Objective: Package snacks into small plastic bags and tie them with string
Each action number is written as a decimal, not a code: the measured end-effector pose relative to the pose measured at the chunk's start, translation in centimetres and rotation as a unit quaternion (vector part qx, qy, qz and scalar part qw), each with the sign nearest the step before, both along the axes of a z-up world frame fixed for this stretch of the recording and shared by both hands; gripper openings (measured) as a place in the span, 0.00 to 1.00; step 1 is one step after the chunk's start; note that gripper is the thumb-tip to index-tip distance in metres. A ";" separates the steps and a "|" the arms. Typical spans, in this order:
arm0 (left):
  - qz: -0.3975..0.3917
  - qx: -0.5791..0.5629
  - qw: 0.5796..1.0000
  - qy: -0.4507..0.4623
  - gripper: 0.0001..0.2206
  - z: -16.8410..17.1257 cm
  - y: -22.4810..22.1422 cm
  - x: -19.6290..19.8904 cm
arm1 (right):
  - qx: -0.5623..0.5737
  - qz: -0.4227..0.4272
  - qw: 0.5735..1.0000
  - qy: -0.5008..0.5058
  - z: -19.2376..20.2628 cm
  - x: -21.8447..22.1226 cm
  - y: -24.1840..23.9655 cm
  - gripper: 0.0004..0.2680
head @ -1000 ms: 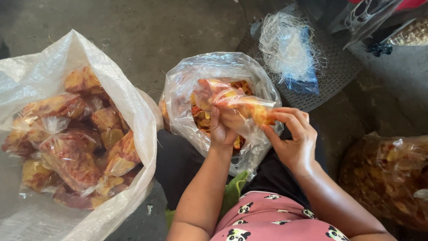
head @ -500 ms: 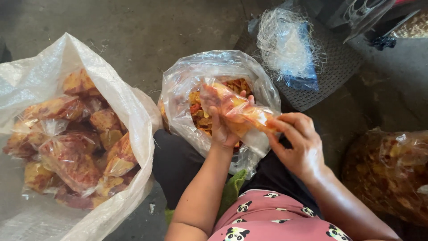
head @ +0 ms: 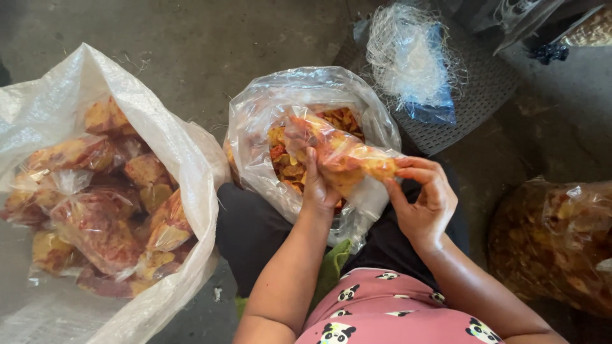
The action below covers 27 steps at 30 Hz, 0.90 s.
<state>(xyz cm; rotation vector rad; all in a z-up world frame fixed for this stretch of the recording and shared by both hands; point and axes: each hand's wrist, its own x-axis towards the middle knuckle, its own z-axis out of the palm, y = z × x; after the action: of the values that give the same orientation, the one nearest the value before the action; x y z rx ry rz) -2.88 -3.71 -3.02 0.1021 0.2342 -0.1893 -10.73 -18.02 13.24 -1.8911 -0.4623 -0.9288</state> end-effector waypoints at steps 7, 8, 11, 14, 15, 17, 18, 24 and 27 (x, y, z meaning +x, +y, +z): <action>-0.012 -0.020 0.999 -0.048 0.35 2.0 -0.2 -1.0 | 0.014 0.001 1.000 0.016 -1.3 -0.2 -0.7 0.08; -0.016 -0.015 0.998 -0.058 0.32 2.4 -0.1 -1.2 | -0.004 -0.009 1.000 0.013 -1.7 -0.2 -0.9 0.09; -0.014 0.001 0.998 -0.054 0.30 1.9 0.0 -1.4 | -0.024 -0.016 0.999 0.019 -2.3 -0.5 -0.9 0.10; -0.001 0.011 0.999 -0.037 0.30 1.7 -0.3 -1.3 | 0.021 -0.007 0.999 0.029 -2.6 -0.3 -0.3 0.09; 0.013 0.011 0.999 -0.036 0.30 1.9 -0.3 -1.2 | 0.070 0.007 0.997 0.029 -2.7 -0.1 0.0 0.08; 0.011 0.010 0.999 -0.034 0.30 3.6 -0.6 -1.7 | 0.082 0.013 0.996 0.019 -2.6 0.0 -0.3 0.08; 0.009 0.007 0.999 -0.031 0.31 4.4 -0.7 -2.0 | 0.094 0.019 0.995 0.009 -2.5 0.0 -0.4 0.07; 0.028 0.036 0.996 -0.081 0.26 1.1 -0.2 -1.4 | -0.040 -0.003 0.999 -0.022 -3.5 0.1 -0.8 0.07; 0.088 0.067 0.985 -0.133 0.26 2.7 -0.1 -1.5 | -0.094 -0.029 0.994 -0.056 -2.0 0.4 -0.4 0.09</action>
<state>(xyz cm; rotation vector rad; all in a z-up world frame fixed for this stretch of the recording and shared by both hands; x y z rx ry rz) -4.36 -3.84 -0.36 0.2370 -0.0116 0.0175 -10.32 -18.44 11.26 -2.0377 -0.5818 -1.0666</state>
